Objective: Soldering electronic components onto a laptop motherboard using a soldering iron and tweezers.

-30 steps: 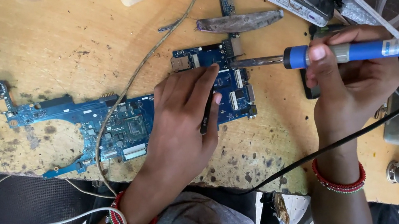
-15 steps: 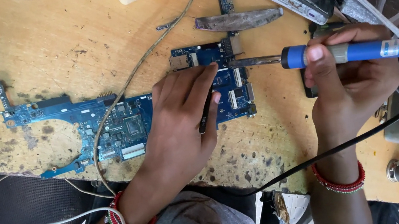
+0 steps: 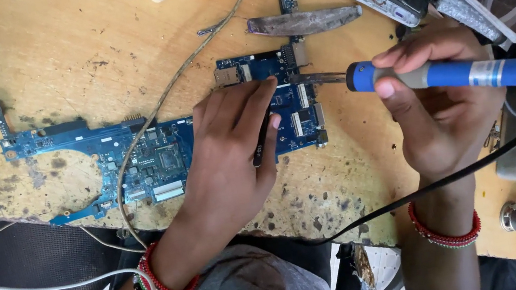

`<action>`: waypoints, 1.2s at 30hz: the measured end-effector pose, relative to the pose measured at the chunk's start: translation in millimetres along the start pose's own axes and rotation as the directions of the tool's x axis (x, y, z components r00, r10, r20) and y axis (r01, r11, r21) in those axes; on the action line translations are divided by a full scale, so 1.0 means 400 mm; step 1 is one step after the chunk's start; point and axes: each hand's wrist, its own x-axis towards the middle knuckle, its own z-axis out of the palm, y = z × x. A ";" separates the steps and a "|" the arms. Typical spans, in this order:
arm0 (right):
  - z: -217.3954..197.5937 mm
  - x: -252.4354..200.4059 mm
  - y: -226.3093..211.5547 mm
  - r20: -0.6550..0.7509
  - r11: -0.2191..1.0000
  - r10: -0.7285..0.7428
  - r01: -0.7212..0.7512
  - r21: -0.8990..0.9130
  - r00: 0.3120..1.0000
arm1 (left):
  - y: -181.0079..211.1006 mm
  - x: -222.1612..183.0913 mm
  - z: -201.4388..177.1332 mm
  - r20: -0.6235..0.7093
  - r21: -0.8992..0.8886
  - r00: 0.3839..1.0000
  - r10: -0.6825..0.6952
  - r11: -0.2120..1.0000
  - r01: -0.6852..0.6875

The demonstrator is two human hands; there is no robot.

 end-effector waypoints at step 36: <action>0.037 0.079 -0.078 0.033 0.968 0.095 -0.085 -0.237 0.995 | -0.002 -0.006 0.009 -0.103 -0.064 0.995 0.010 0.998 -0.017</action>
